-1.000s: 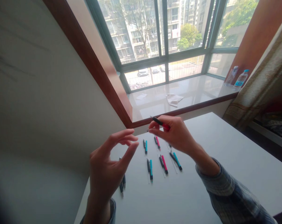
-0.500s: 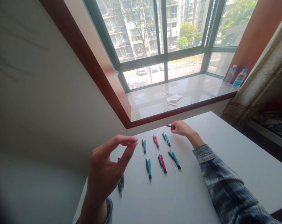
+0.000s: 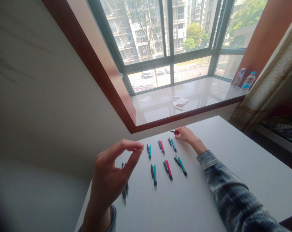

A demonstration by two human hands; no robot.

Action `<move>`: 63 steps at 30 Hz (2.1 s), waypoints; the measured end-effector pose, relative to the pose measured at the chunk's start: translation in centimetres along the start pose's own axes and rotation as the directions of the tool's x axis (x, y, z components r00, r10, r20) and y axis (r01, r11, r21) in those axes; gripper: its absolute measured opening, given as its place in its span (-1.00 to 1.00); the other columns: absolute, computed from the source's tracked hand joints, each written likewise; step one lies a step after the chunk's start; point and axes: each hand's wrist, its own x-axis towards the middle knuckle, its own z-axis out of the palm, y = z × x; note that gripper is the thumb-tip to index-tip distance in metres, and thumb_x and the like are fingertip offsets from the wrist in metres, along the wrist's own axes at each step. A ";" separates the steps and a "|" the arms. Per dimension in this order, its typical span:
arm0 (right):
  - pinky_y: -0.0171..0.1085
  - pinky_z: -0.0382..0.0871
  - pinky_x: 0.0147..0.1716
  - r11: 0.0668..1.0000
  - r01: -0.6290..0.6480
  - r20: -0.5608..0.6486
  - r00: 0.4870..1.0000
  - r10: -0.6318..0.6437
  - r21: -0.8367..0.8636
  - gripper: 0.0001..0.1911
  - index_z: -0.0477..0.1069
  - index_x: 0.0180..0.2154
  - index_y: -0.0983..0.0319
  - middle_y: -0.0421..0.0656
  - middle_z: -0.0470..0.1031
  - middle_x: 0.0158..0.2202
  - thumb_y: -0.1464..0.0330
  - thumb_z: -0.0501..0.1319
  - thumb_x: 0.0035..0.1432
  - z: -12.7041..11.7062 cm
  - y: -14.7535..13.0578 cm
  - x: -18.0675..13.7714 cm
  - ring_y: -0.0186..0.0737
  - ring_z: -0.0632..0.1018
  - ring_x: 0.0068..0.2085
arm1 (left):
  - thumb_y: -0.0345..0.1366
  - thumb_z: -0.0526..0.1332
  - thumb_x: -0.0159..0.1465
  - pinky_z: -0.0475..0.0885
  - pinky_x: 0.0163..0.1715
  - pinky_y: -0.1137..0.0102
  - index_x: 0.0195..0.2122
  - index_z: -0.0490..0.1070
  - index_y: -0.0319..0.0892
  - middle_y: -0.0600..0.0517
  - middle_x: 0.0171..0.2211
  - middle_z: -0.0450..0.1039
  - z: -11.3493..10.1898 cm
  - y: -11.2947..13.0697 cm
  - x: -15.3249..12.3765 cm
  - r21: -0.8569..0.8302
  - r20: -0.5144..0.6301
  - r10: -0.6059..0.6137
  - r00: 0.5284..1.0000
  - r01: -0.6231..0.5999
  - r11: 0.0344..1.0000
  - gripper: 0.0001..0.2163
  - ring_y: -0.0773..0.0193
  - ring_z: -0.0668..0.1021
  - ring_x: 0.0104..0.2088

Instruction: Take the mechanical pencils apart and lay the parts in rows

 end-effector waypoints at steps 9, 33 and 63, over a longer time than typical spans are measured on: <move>-0.24 0.38 -0.29 0.977 0.075 -0.142 0.989 -0.047 0.199 -0.68 0.60 -0.13 0.25 -0.07 0.65 -0.24 0.16 0.34 0.19 -3.3 -1.7 -0.6 -0.16 0.56 -0.28 | -0.36 0.35 0.32 0.54 -0.27 0.37 -0.19 0.60 -0.10 0.07 -0.27 0.67 0.1 -0.6 0.0 -0.011 0.015 -0.052 0.999 0.053 0.999 -0.93 0.25 0.65 -0.28; -0.42 -0.07 -0.66 -0.092 -0.480 0.169 0.474 -0.864 0.873 -0.53 0.39 -0.26 0.33 -0.40 0.02 -0.58 0.05 0.08 0.46 -6.3 -20.4 -12.6 -0.47 0.02 -0.62 | -0.05 0.06 0.50 0.49 0.04 0.20 0.22 0.51 -0.14 -0.14 -0.10 0.60 0.0 -0.9 0.0 -0.780 0.321 -0.068 0.945 0.304 0.547 -0.57 0.08 0.60 -0.08; -0.37 0.15 -0.59 0.077 -0.103 0.128 0.840 -0.527 0.992 -0.49 0.39 -0.37 0.31 -0.27 0.30 -0.59 -0.02 0.22 0.35 -4.8 -21.5 -13.0 -0.43 0.29 -0.58 | 0.08 0.09 0.44 0.35 -0.59 0.38 -0.45 0.27 -0.11 0.03 -0.56 0.34 1.3 -1.3 -0.1 -0.707 0.156 -0.177 0.972 0.235 0.667 -0.58 0.17 0.51 -0.41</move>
